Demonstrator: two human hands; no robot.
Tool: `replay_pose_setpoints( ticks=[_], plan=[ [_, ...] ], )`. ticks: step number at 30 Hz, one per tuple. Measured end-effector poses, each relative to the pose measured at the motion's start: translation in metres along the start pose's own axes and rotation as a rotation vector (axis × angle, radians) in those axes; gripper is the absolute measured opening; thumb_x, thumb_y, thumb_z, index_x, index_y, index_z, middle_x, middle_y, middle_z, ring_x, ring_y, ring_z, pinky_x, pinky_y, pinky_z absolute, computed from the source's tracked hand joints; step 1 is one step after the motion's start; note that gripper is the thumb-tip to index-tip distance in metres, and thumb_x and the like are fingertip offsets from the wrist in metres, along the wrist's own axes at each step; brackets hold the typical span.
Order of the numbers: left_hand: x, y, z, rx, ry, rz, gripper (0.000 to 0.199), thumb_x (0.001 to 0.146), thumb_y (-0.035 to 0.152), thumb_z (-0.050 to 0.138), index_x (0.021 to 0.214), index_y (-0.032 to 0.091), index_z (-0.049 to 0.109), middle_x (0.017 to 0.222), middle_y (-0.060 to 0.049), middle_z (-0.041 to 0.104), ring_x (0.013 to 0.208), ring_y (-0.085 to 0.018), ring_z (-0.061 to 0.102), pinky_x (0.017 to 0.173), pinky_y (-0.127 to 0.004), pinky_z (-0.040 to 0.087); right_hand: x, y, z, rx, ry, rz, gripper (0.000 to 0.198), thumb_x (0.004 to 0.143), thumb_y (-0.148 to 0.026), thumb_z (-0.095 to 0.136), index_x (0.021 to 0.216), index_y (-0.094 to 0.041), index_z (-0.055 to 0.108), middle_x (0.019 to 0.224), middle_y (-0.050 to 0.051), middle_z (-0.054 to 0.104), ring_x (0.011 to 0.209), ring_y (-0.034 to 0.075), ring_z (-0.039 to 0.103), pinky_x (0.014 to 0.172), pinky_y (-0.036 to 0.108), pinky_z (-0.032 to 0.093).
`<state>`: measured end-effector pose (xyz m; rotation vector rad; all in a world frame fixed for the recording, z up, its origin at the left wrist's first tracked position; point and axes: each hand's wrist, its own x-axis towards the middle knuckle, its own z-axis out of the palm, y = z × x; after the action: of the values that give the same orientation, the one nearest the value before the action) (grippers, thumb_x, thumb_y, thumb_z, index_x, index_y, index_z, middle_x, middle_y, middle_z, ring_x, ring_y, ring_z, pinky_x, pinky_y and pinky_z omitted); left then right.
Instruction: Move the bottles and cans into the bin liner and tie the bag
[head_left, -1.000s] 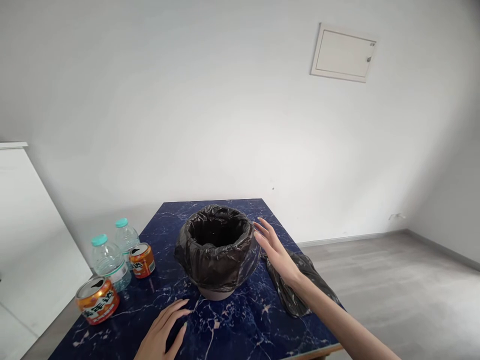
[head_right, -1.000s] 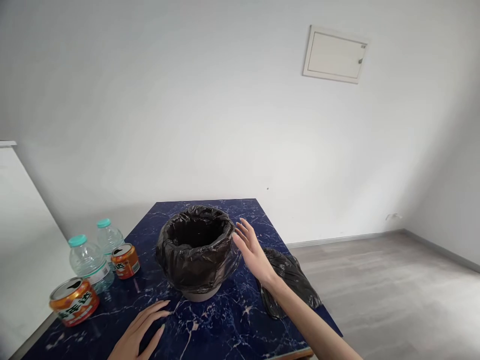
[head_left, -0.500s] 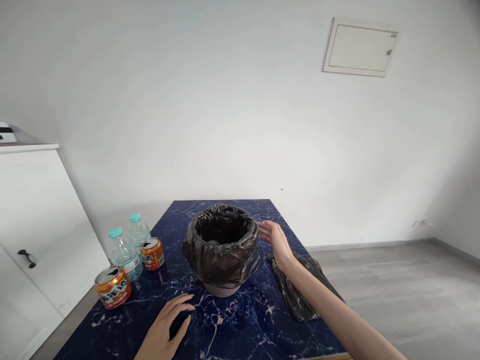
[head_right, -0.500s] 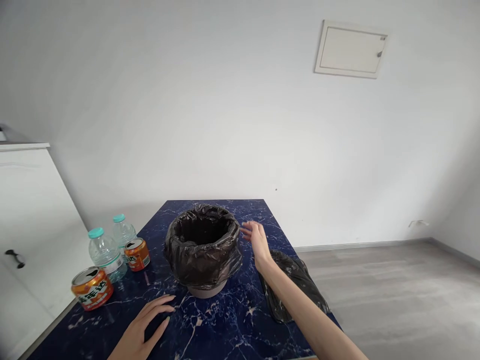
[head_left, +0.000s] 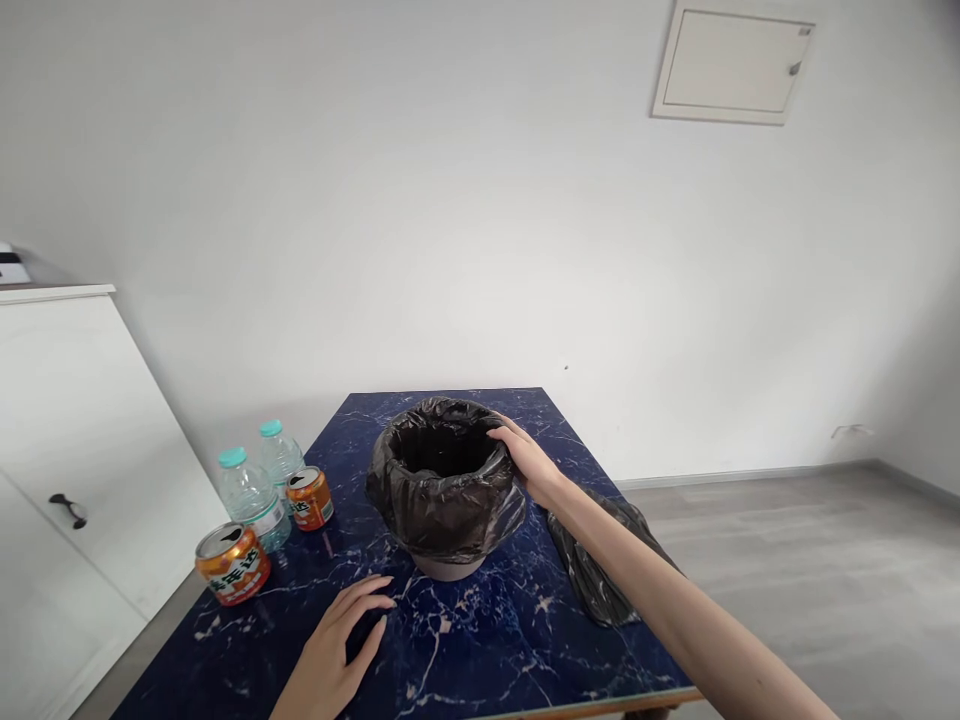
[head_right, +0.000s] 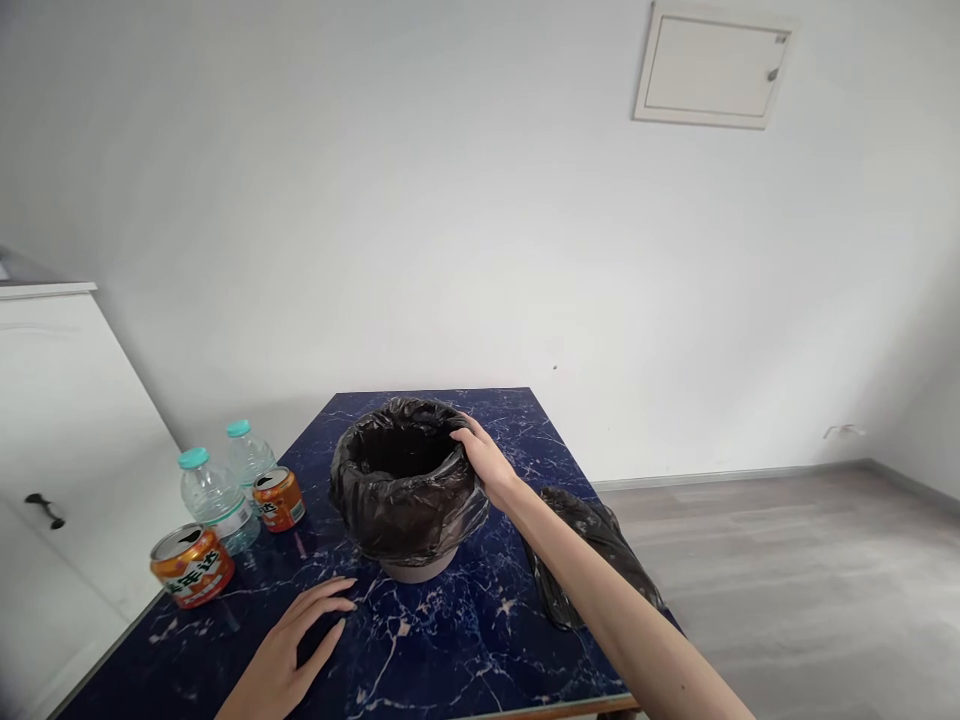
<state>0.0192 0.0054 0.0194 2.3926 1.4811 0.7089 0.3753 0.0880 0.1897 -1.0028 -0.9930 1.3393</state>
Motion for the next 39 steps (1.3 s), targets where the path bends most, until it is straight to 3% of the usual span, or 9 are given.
replay_pose_setpoints(
  ticks=[11, 16, 21, 23, 26, 30, 34, 36, 39],
  plan=[
    [-0.001, 0.008, -0.004, -0.070, 0.000, -0.040, 0.031, 0.106, 0.051, 0.053, 0.122, 0.038, 0.076, 0.148, -0.002, 0.070, 0.138, -0.031, 0.067, 0.107, -0.046, 0.063, -0.019, 0.014, 0.013, 0.065, -0.042, 0.034, 0.052, 0.085, -0.041, 0.073, 0.137, -0.038, 0.070, 0.111, -0.004, 0.082, 0.102, 0.026, 0.076, 0.085, 0.033, 0.061],
    [-0.001, 0.010, -0.008, -0.257, 0.040, -0.144, 0.034, 0.103, 0.057, 0.057, 0.121, 0.034, 0.075, 0.134, -0.006, 0.077, 0.121, -0.033, 0.076, 0.093, -0.040, 0.068, -0.027, 0.016, 0.021, 0.076, -0.044, 0.067, 0.047, 0.085, -0.040, 0.075, 0.131, -0.037, 0.073, 0.112, -0.003, 0.082, 0.103, 0.026, 0.076, 0.081, 0.032, 0.060],
    [0.005, 0.009, -0.017, -0.526, 0.356, -0.292, 0.043, 0.100, 0.066, 0.058, 0.117, 0.028, 0.069, 0.121, -0.009, 0.078, 0.121, -0.032, 0.075, 0.105, -0.045, 0.063, -0.023, 0.018, 0.022, 0.083, -0.023, 0.098, 0.048, 0.084, -0.041, 0.077, 0.131, -0.035, 0.073, 0.110, -0.002, 0.082, 0.102, 0.026, 0.076, 0.082, 0.033, 0.060],
    [0.016, 0.019, -0.029, -0.609, 0.484, -0.315, 0.045, 0.102, 0.067, 0.056, 0.125, 0.029, 0.065, 0.132, -0.009, 0.074, 0.131, -0.032, 0.069, 0.111, -0.046, 0.059, -0.021, 0.020, 0.022, 0.077, -0.009, 0.114, 0.047, 0.084, -0.042, 0.077, 0.131, -0.034, 0.072, 0.110, -0.001, 0.082, 0.101, 0.026, 0.077, 0.081, 0.033, 0.060],
    [0.041, 0.046, -0.053, -0.682, 0.560, -0.252, 0.047, 0.107, 0.064, 0.049, 0.142, 0.033, 0.056, 0.157, -0.007, 0.058, 0.152, -0.029, 0.051, 0.125, -0.045, 0.046, -0.019, 0.022, 0.024, 0.068, 0.002, 0.134, 0.040, 0.084, -0.043, 0.076, 0.122, -0.029, 0.076, 0.102, 0.001, 0.083, 0.096, 0.027, 0.077, 0.078, 0.033, 0.059],
    [0.075, 0.079, -0.080, -0.622, 0.631, -0.174, 0.048, 0.112, 0.061, 0.038, 0.152, 0.035, 0.049, 0.174, -0.006, 0.037, 0.164, -0.028, 0.030, 0.132, -0.049, 0.034, -0.018, 0.026, 0.028, 0.058, 0.005, 0.146, 0.032, 0.084, -0.048, 0.075, 0.107, -0.026, 0.078, 0.090, 0.003, 0.082, 0.089, 0.028, 0.077, 0.074, 0.035, 0.059],
    [0.096, 0.089, -0.100, -0.450, 0.785, -0.160, 0.045, 0.113, 0.058, 0.039, 0.145, 0.031, 0.057, 0.173, -0.007, 0.038, 0.165, -0.028, 0.024, 0.136, -0.052, 0.019, -0.018, 0.030, 0.028, 0.061, 0.014, 0.148, 0.031, 0.083, -0.053, 0.076, 0.098, -0.026, 0.078, 0.088, 0.003, 0.082, 0.088, 0.029, 0.077, 0.073, 0.035, 0.059],
    [0.106, 0.087, -0.107, -0.497, 0.771, -0.121, 0.049, 0.113, 0.059, 0.039, 0.146, 0.029, 0.058, 0.171, -0.007, 0.043, 0.164, -0.027, 0.030, 0.136, -0.049, 0.020, -0.018, 0.033, 0.028, 0.068, 0.019, 0.144, 0.031, 0.082, -0.054, 0.077, 0.096, -0.027, 0.078, 0.090, 0.002, 0.082, 0.090, 0.030, 0.076, 0.074, 0.035, 0.059],
    [0.122, 0.080, -0.104, -0.751, 0.562, -0.060, 0.059, 0.113, 0.062, 0.030, 0.153, 0.028, 0.056, 0.167, -0.006, 0.051, 0.160, -0.026, 0.039, 0.134, -0.046, 0.031, -0.019, 0.036, 0.031, 0.085, 0.020, 0.118, 0.033, 0.081, -0.055, 0.075, 0.098, -0.027, 0.078, 0.091, 0.002, 0.082, 0.094, 0.031, 0.076, 0.079, 0.037, 0.059]
  ],
)
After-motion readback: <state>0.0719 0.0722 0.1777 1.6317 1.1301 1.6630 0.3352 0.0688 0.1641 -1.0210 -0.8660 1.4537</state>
